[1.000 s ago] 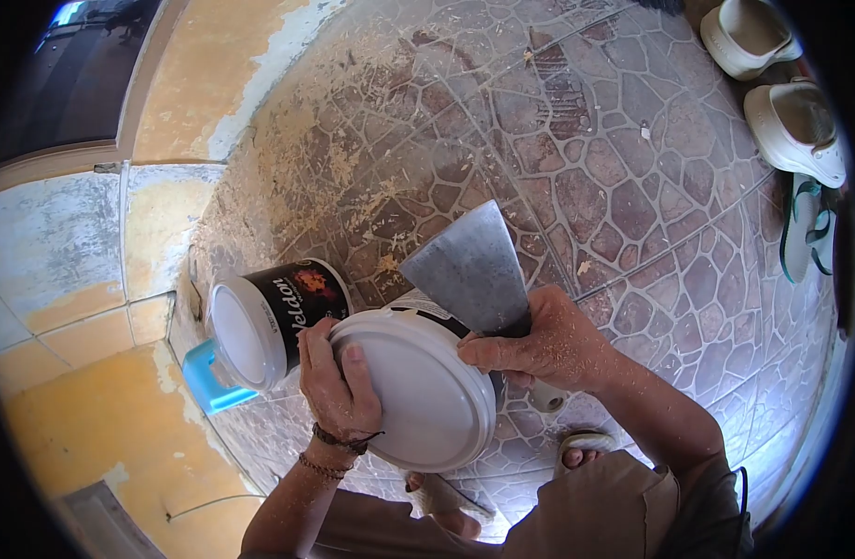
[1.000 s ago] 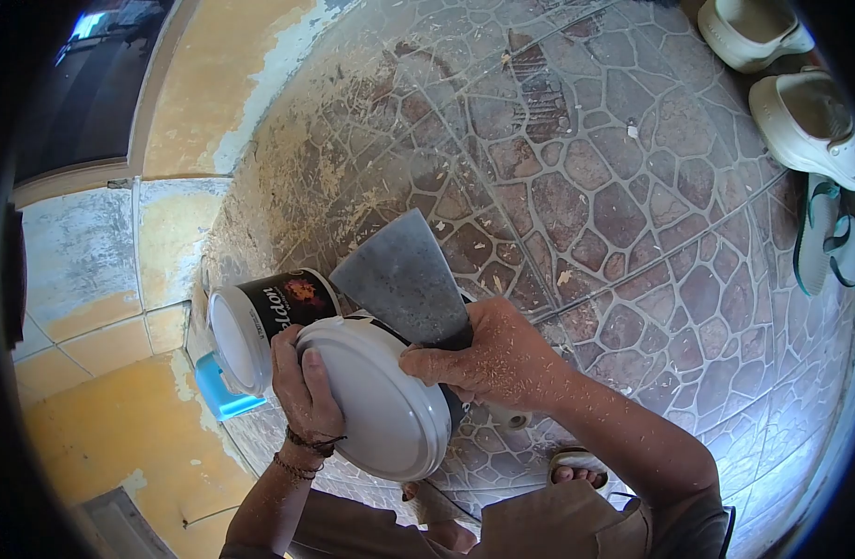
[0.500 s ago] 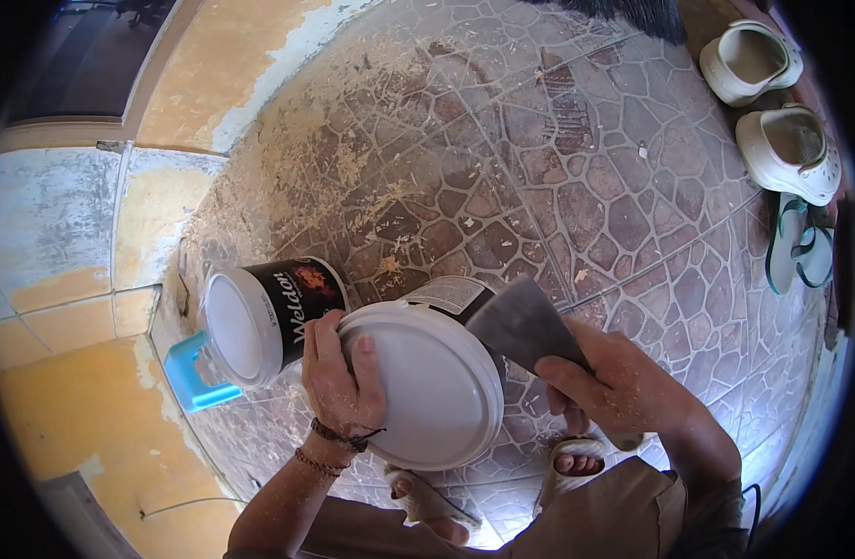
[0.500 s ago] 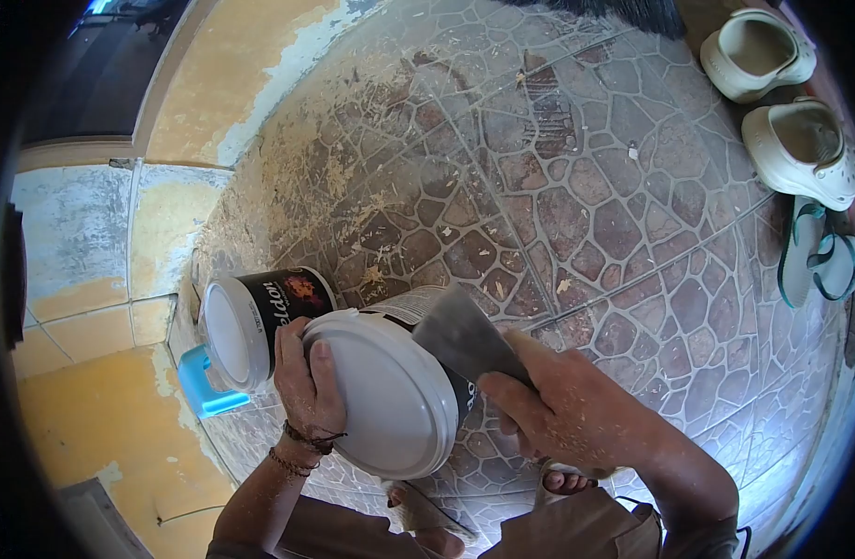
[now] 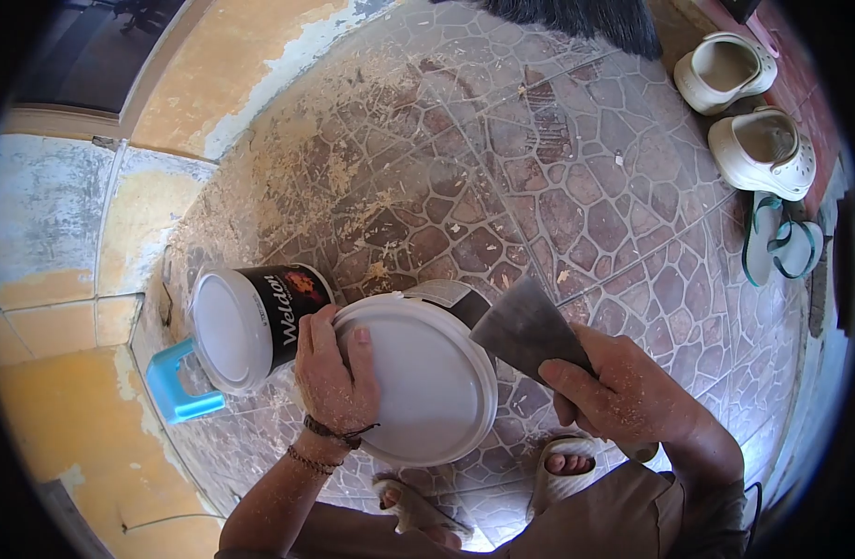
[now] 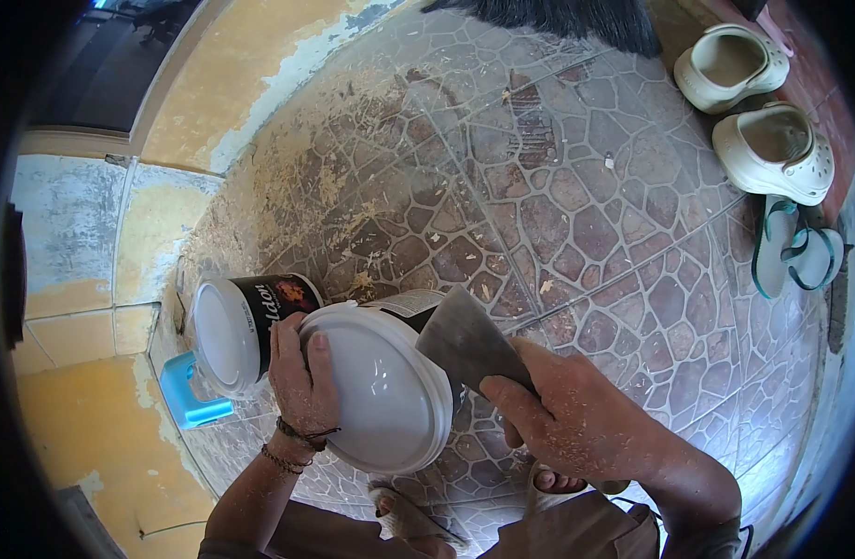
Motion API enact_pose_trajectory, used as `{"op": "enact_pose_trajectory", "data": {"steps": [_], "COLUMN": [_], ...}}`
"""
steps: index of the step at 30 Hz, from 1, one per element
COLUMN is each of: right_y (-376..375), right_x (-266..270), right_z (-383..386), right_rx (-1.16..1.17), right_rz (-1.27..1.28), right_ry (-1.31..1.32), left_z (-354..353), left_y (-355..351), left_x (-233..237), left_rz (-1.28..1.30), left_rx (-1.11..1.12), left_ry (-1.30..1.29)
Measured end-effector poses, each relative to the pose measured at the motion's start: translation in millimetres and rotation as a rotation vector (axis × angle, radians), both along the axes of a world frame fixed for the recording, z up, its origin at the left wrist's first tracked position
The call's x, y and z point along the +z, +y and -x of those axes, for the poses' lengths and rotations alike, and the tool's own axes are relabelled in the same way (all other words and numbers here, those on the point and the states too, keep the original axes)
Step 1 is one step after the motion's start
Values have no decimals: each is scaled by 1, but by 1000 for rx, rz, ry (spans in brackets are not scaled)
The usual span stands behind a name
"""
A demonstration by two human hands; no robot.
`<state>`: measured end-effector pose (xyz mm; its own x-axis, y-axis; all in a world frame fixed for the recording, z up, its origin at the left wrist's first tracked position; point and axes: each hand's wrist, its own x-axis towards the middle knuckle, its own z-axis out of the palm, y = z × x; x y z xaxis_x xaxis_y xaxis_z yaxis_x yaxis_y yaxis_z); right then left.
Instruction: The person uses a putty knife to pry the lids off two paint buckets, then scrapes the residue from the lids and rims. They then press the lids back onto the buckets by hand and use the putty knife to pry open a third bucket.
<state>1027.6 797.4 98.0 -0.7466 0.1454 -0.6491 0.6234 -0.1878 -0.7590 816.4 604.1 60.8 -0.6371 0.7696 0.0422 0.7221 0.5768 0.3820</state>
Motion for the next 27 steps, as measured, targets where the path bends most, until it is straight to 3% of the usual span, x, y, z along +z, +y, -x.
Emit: {"op": "enact_pose_trajectory", "data": {"steps": [27], "right_y": [-21], "right_x": [-5], "right_z": [-3], "right_rx": [-45], "right_rz": [-222], "right_ry": [123], "left_z": [1], "left_y": [-2], "left_x": [1], "left_rz": [-23], "left_rx": [10], "left_ry": [-47]}}
